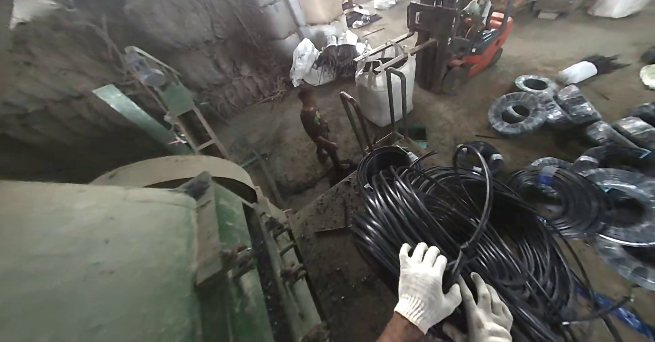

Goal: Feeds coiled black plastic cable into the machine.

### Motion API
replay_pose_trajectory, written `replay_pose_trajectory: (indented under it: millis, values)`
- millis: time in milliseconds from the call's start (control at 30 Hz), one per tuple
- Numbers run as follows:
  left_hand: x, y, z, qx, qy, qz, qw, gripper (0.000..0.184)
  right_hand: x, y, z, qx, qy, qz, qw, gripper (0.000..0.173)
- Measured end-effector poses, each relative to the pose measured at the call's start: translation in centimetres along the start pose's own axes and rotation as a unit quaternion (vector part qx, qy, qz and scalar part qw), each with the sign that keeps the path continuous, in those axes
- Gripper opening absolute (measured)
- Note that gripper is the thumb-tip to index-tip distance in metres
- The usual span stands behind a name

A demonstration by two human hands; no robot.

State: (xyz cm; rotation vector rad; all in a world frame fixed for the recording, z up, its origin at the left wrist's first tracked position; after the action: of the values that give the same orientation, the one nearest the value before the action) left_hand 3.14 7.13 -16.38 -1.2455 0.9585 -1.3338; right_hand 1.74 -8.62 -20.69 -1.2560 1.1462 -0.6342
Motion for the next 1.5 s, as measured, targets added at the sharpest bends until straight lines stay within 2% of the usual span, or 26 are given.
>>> replay_pose_trajectory:
  millis: [1500]
  values:
    - [-0.22, 0.14, 0.15, 0.012, 0.001, -0.004, 1.000, 0.052, -0.14, 0.12, 0.27, -0.002, 0.001, -0.009, 1.000, 0.111]
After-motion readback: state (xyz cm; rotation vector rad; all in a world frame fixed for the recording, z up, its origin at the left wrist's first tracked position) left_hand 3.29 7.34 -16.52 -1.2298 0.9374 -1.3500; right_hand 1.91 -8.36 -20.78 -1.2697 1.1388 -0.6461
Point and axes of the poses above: each hand's wrist, its own z-axis towards the middle knuckle, its own y-axis out of the palm, x = y × z, the point moved 7 cm from there along z, towards the middle knuckle, and after that the axes turned 3 degrees about z, right-handed, at the moved point
